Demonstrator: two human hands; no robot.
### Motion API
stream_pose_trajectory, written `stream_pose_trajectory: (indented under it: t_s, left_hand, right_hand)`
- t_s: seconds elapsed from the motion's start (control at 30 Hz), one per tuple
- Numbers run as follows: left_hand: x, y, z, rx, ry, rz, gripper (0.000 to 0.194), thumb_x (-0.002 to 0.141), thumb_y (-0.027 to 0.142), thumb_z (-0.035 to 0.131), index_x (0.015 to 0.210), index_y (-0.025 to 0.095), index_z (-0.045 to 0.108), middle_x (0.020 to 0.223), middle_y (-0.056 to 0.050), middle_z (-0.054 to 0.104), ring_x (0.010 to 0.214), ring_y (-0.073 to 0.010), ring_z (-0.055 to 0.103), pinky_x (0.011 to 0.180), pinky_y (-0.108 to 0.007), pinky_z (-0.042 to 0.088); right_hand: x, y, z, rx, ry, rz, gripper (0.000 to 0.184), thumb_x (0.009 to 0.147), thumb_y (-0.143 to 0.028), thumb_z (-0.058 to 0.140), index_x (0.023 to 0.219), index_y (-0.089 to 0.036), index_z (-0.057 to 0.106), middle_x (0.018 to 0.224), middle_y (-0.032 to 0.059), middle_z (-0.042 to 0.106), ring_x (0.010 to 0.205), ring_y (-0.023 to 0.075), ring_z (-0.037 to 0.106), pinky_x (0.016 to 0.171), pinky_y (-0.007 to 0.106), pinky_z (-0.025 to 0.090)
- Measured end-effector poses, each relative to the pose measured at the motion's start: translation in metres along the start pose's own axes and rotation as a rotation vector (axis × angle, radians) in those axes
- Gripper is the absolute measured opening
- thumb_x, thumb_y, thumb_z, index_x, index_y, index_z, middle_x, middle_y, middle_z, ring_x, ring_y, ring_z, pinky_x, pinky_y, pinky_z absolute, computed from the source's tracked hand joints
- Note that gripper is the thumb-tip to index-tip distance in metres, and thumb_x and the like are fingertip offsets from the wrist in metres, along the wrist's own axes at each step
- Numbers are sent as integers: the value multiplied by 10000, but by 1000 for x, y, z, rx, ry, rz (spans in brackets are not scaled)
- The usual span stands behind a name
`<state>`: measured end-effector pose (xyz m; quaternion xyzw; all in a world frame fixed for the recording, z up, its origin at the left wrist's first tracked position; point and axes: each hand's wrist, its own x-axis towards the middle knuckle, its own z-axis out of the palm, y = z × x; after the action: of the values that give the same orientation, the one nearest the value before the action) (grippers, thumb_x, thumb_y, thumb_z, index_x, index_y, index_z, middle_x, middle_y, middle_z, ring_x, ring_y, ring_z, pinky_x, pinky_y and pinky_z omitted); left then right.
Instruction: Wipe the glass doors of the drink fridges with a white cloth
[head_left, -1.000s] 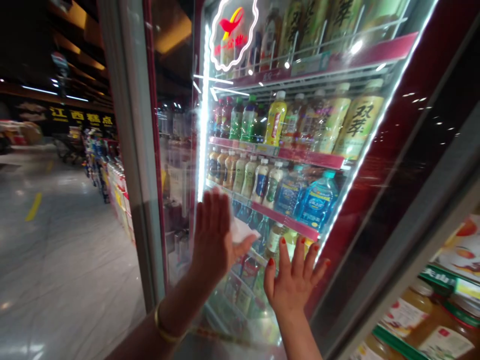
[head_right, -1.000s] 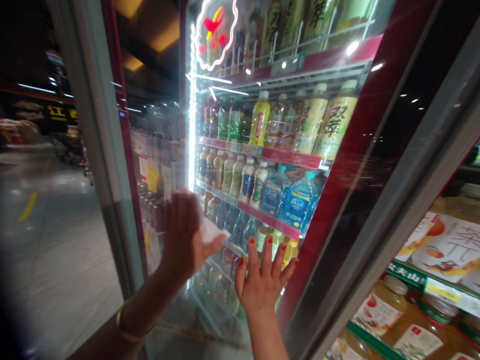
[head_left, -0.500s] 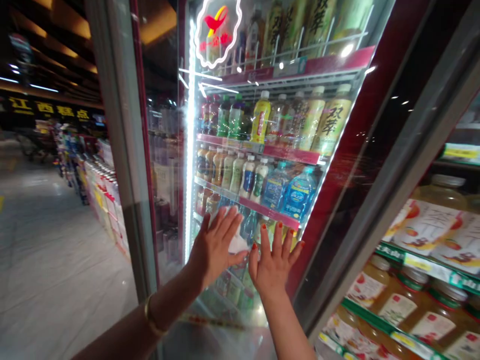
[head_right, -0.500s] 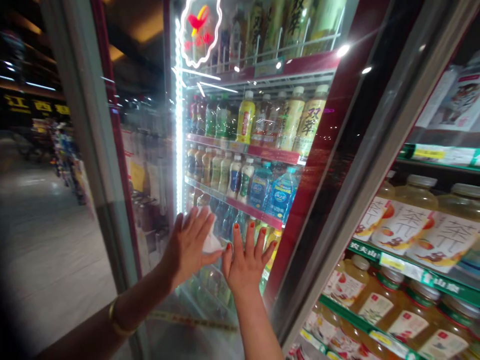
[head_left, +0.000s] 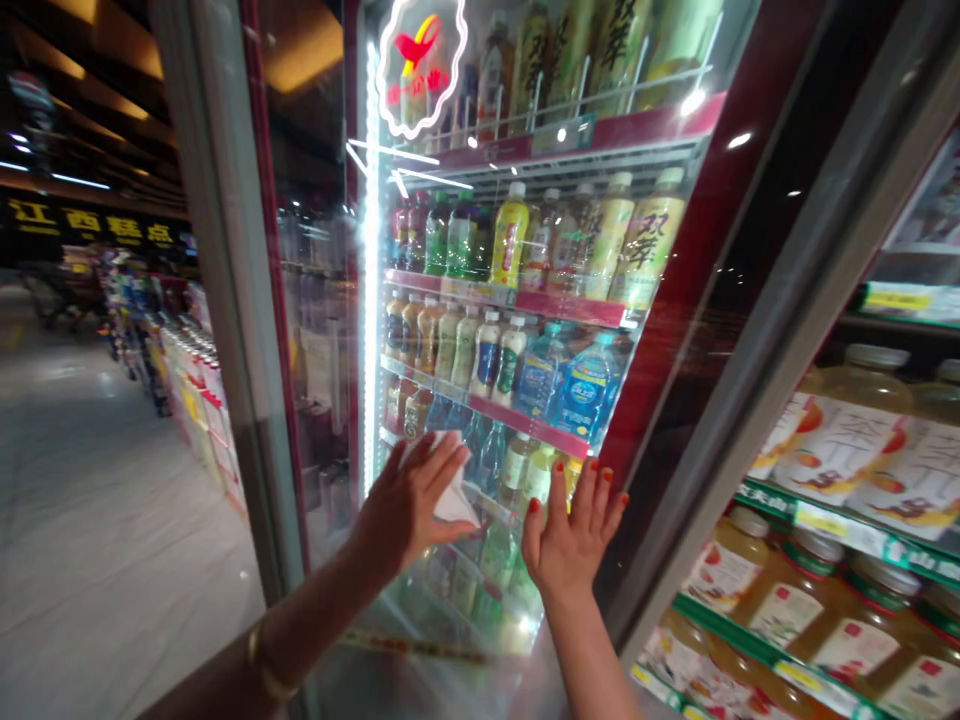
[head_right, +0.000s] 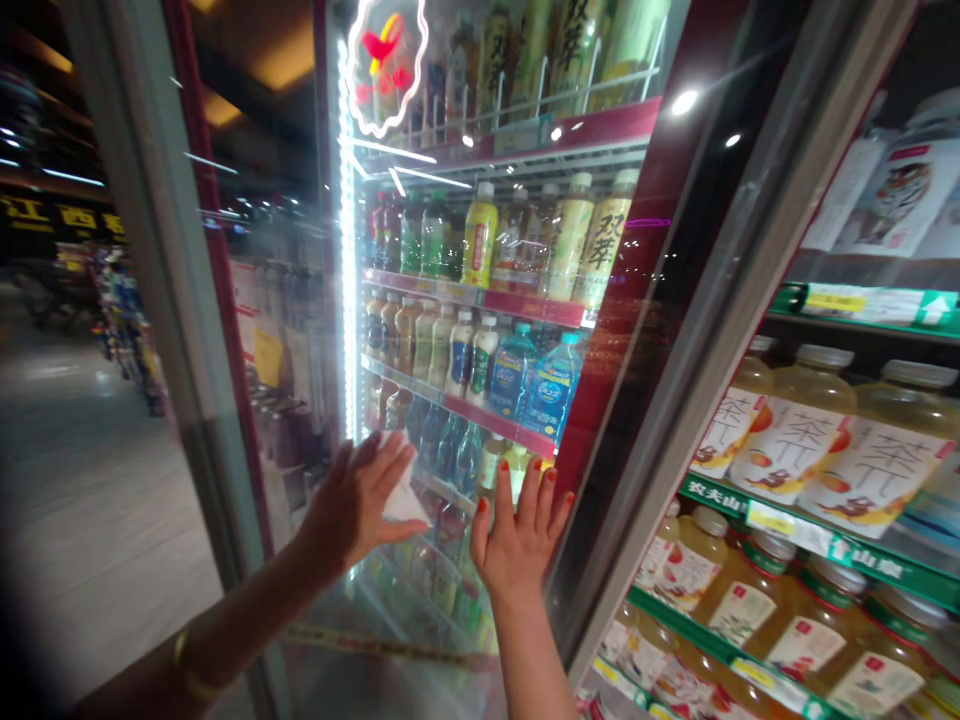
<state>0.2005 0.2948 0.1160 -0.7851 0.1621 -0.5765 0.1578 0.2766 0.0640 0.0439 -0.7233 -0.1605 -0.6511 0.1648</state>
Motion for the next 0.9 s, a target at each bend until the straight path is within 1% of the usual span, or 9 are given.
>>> stream_pose_trajectory:
  t_s: [0.1, 0.17, 0.37, 0.47, 0.57, 0.67, 0.77, 0.83, 0.9]
  left_hand:
    - [13, -13, -9, 49, 7, -300, 1240, 959, 815, 621, 1780, 46, 97, 1794, -329, 273, 1748, -445, 125, 1432, -709, 74]
    - [32, -7, -9, 49, -7, -380, 1322, 926, 839, 652, 1774, 21, 52, 1816, -348, 155, 1745, -481, 78, 1419, -739, 110]
    - [3, 37, 4, -37, -45, 72, 897, 1059, 715, 512, 1782, 244, 265, 1745, -26, 498, 1762, -135, 42, 1470, -392, -18]
    - [-7, 5, -5, 16, -1, -59, 987, 1054, 728, 525, 1785, 145, 208, 1745, -184, 462, 1769, -229, 72, 1467, -519, -22]
    - [26, -3, -8, 45, 28, -233, 1149, 1006, 775, 582, 1771, 34, 152, 1811, -299, 242, 1771, -344, 12, 1442, -622, -61]
    - [47, 38, 1, -42, 19, -78, 886, 1084, 633, 519, 1752, 94, 300, 1848, -154, 263, 1774, -266, -37, 1454, -548, -96]
    - [33, 64, 4, -106, -20, 152, 582, 1143, 475, 367, 1677, 279, 492, 1783, 67, 438, 1754, -96, 25, 1467, -390, -36]
    - [26, 51, -2, -102, -5, 140, 609, 1137, 493, 422, 1700, 264, 455, 1743, 16, 508, 1753, -92, 50, 1467, -392, -25]
    - [37, 26, -10, -62, 39, 18, 827, 1086, 568, 571, 1753, 147, 324, 1766, -147, 453, 1772, -201, 57, 1463, -493, -62]
  right_hand:
    - [-2, 0, -2, 34, -12, 7, 852, 1032, -286, 543, 1815, -305, 209, 1875, 174, 273, 1694, 443, 351, 1305, 766, 333]
    - [-1, 2, -3, 49, -9, -4, 799, 1060, -307, 458, 1817, -297, 202, 1865, 175, 298, 1699, 436, 342, 1301, 770, 330]
    - [0, 6, -4, 100, 25, -47, 684, 1149, -437, 220, 1808, -258, 253, 1838, 185, 354, 1724, 419, 296, 1313, 761, 311]
    - [-1, 4, -4, 134, 23, -42, 678, 1146, -439, 270, 1803, -272, 271, 1843, 169, 352, 1720, 427, 303, 1310, 773, 321]
    - [-2, 3, -2, 164, 47, -32, 691, 1144, -419, 282, 1809, -237, 243, 1873, 152, 285, 1742, 397, 262, 1340, 751, 301]
    - [-7, 5, -1, 223, 118, -15, 729, 1143, -409, 276, 1820, -172, 146, 1897, 194, 168, 1756, 410, 206, 1317, 775, 345]
    - [-12, 8, -2, 303, 167, 25, 749, 1140, -417, 271, 1824, -177, 85, 1909, 205, 40, 1765, 447, 129, 1263, 830, 389]
    - [-15, 8, -2, 334, 173, 29, 747, 1134, -412, 258, 1826, -193, 80, 1914, 181, 32, 1770, 433, 114, 1270, 832, 382]
    - [-17, 8, -1, 336, 166, 12, 753, 1119, -406, 275, 1828, -225, 96, 1915, 154, 84, 1772, 417, 119, 1278, 818, 388]
